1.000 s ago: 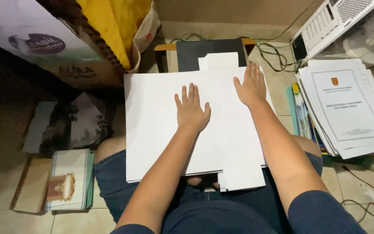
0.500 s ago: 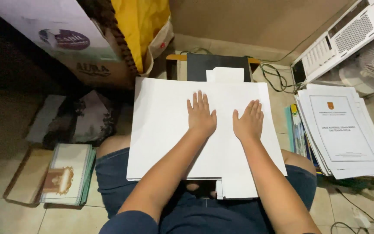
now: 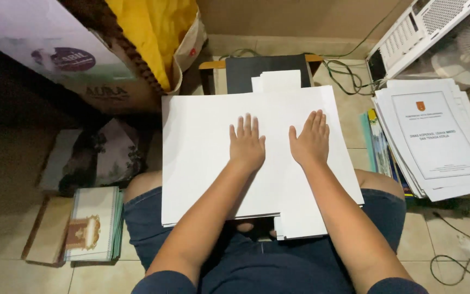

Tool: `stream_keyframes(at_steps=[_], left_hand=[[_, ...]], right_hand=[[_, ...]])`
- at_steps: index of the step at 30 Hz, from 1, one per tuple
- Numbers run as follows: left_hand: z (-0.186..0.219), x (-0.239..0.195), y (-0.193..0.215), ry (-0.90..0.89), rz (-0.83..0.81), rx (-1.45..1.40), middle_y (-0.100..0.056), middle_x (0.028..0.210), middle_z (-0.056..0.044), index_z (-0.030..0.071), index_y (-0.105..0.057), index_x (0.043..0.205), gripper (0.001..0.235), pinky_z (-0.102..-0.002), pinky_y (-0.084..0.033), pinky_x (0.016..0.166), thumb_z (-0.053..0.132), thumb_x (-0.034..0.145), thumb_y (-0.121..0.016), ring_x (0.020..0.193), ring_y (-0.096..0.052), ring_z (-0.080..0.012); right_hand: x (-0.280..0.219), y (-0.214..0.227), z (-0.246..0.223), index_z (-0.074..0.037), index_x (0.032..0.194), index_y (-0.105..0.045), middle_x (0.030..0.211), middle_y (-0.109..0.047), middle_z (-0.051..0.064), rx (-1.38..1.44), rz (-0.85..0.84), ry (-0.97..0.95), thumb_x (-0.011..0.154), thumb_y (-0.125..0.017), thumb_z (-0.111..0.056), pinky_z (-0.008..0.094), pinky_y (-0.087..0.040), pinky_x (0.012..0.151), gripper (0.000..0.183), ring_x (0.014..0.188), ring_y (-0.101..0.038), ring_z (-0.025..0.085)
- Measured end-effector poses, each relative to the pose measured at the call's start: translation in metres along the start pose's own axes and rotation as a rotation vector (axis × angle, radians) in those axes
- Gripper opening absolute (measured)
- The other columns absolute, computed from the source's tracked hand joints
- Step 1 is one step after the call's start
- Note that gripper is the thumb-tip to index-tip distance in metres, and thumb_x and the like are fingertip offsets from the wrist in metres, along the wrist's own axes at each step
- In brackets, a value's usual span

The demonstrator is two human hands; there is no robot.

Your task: Organizing and aligning a stack of white paper folders by inspecting each one and stacking them neatly.

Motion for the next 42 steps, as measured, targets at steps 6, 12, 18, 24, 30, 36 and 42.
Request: stream_keyframes(at_steps=[6, 12, 18, 24, 30, 36, 42], left_hand=[[-0.006, 0.068, 0.02, 0.108, 0.062, 0.026, -0.008, 0.169, -0.023, -0.002, -0.014, 0.161, 0.064, -0.057, 0.0, 0.125, 0.036, 0.109, -0.015, 0.158, -0.004, -0.0344], [0.013, -0.006, 0.017, -0.041, 0.001, 0.007, -0.01, 0.17, -0.021, -0.001, -0.016, 0.161, 0.065, -0.056, 0.0, 0.125, 0.036, 0.107, -0.015, 0.158, -0.004, -0.0347], [0.018, -0.056, 0.008, -0.17, 0.002, -0.057, -0.017, 0.169, -0.019, 0.003, -0.021, 0.161, 0.064, -0.055, -0.003, 0.125, 0.036, 0.106, -0.016, 0.158, -0.01, -0.0336], [0.002, -0.001, 0.009, -0.077, 0.031, -0.026, -0.016, 0.17, -0.016, 0.006, -0.02, 0.162, 0.066, -0.054, -0.004, 0.126, 0.039, 0.105, -0.019, 0.158, -0.01, -0.0305], [-0.005, 0.04, 0.032, 0.05, 0.087, -0.01, -0.014, 0.17, -0.018, 0.002, -0.019, 0.162, 0.064, -0.053, -0.004, 0.126, 0.034, 0.106, -0.017, 0.158, -0.008, -0.0294], [0.007, -0.005, 0.031, -0.029, 0.023, -0.013, -0.014, 0.17, -0.019, 0.0, -0.019, 0.161, 0.063, -0.052, -0.003, 0.126, 0.031, 0.106, -0.018, 0.158, -0.008, -0.0302], [-0.007, -0.01, 0.019, 0.007, 0.166, -0.12, -0.025, 0.166, -0.022, -0.004, -0.028, 0.157, 0.057, -0.047, -0.012, 0.127, 0.017, 0.104, -0.02, 0.156, -0.021, -0.0305]], right_hand=[[0.001, 0.002, -0.002, 0.008, 0.159, -0.02, 0.168, -0.013, 0.027, 0.011, -0.011, -0.001, 0.108, -0.03, -0.044, 0.045, -0.006, 0.128, 0.074, 0.158, -0.009, 0.033], [0.005, -0.001, 0.003, 0.007, 0.159, -0.02, 0.168, -0.013, 0.025, 0.008, -0.004, 0.005, 0.107, -0.029, -0.048, 0.045, -0.006, 0.128, 0.076, 0.158, -0.009, 0.033], [0.003, -0.003, 0.006, 0.006, 0.16, -0.02, 0.169, -0.013, 0.025, -0.005, 0.013, 0.015, 0.107, -0.027, -0.049, 0.044, -0.005, 0.128, 0.076, 0.158, -0.008, 0.031], [0.001, -0.003, 0.004, 0.006, 0.16, -0.02, 0.169, -0.013, 0.024, -0.022, 0.006, 0.009, 0.107, -0.026, -0.048, 0.044, -0.005, 0.128, 0.075, 0.158, -0.008, 0.032], [0.002, -0.002, 0.003, 0.006, 0.16, -0.019, 0.169, -0.012, 0.025, -0.007, -0.02, -0.006, 0.107, -0.028, -0.047, 0.044, -0.004, 0.128, 0.075, 0.158, -0.008, 0.032], [0.008, -0.006, 0.006, 0.007, 0.159, -0.02, 0.169, -0.013, 0.025, -0.033, -0.006, 0.01, 0.107, -0.027, -0.049, 0.045, -0.004, 0.128, 0.077, 0.158, -0.008, 0.033], [-0.013, 0.001, -0.017, 0.01, 0.157, -0.027, 0.167, -0.02, 0.028, -0.009, -0.007, 0.277, 0.108, -0.037, -0.042, 0.048, -0.007, 0.127, 0.072, 0.157, -0.012, 0.038]])
Point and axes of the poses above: each hand's wrist, its own x-axis towards the middle knuckle, its own y-axis out of the back of the hand, z = x × y, the point moved 4 cm from there along x, towards the middle knuckle
